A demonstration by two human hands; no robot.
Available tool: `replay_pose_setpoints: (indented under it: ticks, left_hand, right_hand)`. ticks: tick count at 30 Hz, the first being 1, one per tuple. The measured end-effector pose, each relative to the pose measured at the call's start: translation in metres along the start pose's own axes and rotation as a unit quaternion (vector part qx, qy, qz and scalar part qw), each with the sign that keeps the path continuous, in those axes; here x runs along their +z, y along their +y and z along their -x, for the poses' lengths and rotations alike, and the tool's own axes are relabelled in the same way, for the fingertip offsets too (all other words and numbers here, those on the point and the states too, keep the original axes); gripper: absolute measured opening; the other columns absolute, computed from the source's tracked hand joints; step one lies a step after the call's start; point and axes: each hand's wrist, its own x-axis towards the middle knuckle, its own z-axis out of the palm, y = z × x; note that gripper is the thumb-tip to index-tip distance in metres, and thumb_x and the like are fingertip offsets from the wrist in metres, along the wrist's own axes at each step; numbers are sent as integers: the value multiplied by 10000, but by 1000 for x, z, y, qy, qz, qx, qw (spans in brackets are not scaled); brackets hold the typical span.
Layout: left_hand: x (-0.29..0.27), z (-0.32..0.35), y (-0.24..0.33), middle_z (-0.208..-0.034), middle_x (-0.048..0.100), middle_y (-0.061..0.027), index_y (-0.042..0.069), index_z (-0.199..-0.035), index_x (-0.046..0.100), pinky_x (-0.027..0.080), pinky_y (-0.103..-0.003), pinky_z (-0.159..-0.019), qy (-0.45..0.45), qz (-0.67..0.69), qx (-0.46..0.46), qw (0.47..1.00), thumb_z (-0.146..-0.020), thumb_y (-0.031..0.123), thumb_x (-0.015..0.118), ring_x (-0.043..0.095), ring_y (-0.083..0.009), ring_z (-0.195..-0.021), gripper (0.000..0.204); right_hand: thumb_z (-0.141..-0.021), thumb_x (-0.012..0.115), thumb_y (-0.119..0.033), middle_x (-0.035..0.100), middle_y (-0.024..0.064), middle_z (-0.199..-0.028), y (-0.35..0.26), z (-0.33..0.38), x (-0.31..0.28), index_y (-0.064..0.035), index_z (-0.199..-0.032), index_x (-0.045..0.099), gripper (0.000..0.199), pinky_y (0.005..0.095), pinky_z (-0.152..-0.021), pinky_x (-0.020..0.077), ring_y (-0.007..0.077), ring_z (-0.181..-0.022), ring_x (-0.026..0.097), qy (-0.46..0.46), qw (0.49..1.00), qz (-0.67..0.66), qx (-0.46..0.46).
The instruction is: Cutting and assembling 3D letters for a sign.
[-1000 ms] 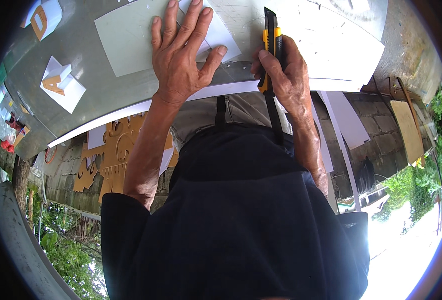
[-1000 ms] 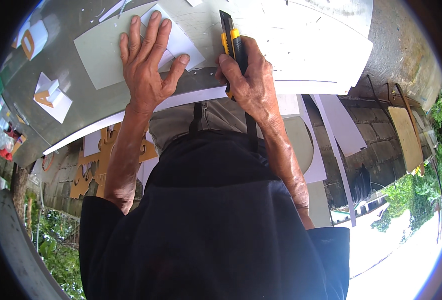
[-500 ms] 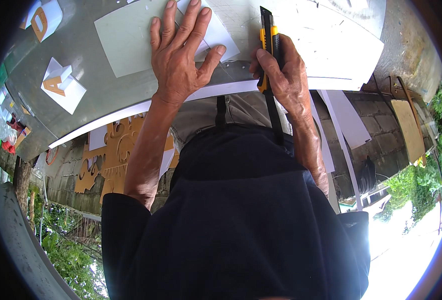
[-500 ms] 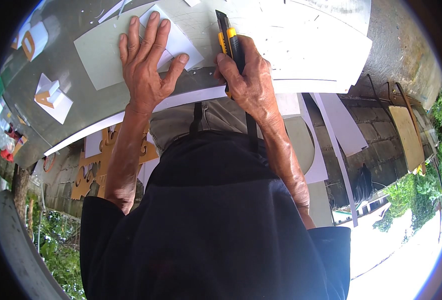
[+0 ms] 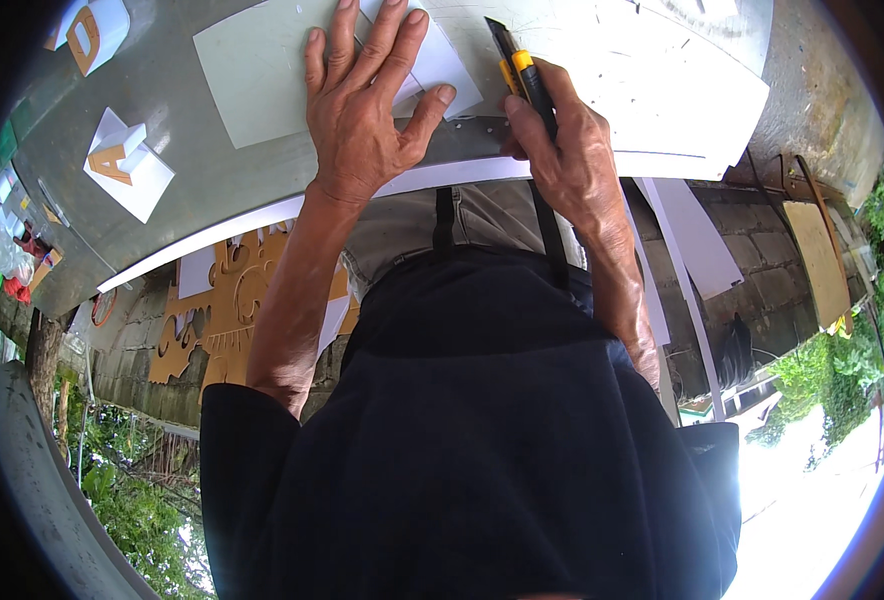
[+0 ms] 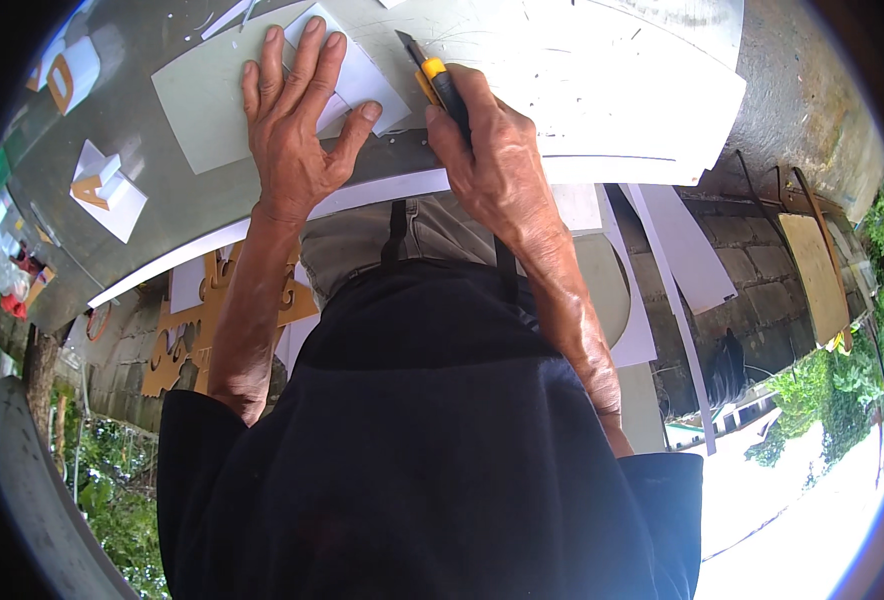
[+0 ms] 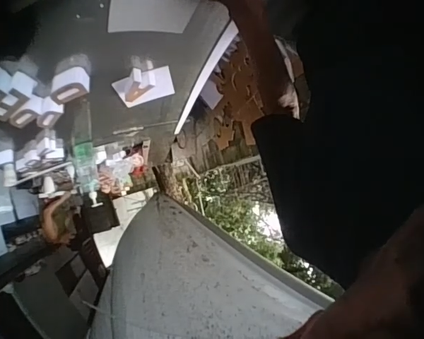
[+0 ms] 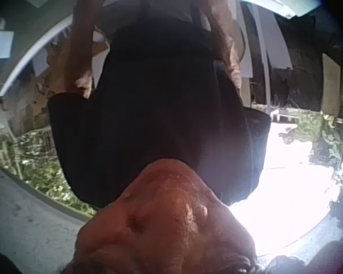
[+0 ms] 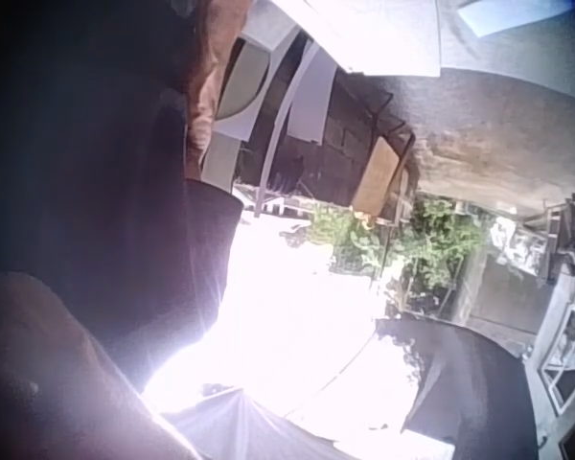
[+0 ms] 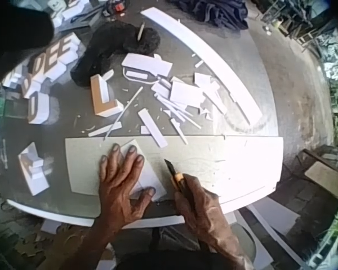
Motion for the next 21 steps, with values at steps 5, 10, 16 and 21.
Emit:
replay_pose_setpoints:
  ticks: [5, 10, 16, 21]
  left_hand:
    - [-6, -2, 8, -1555, 521, -74, 81, -1423, 615, 224, -668, -1170, -8, 0, -10, 1000, -892, 373, 761, 347, -431, -1494, 624]
    - [-11, -4, 19, -1583, 486, -57, 96, -1441, 600, 220, -717, -1160, -32, -23, -45, 998, -861, 323, 795, 316, -449, -1507, 653]
    - [-12, -4, 23, -1605, 457, -30, 107, -1444, 600, 203, -719, -1172, -42, -27, -71, 996, -817, 241, 826, 300, -449, -1515, 679]
    - [-12, -5, 25, -1603, 459, -41, 92, -1440, 600, 208, -725, -1166, -42, -26, -71, 996, -814, 226, 825, 304, -449, -1513, 678]
  right_hand:
    - [-1024, 584, -162, 692, 287, -842, -12, -3, 13, 27, -1149, 491, 245, 529, -644, 553, 465, -768, 711, -14, 989, 141, -30]
    - [-1030, 575, -197, 690, 284, -836, -21, -11, 19, 28, -1063, 482, 246, 529, -642, 572, 469, -737, 709, -31, 979, 201, -19]
    - [-1018, 578, -175, 685, 267, -845, -27, -12, 27, 22, -1011, 479, 221, 528, -644, 589, 458, -721, 715, -22, 965, 261, -25]
    - [-997, 586, -147, 683, 257, -842, -29, -12, 29, 22, -1007, 478, 201, 515, -639, 597, 447, -723, 721, -25, 961, 273, -25]
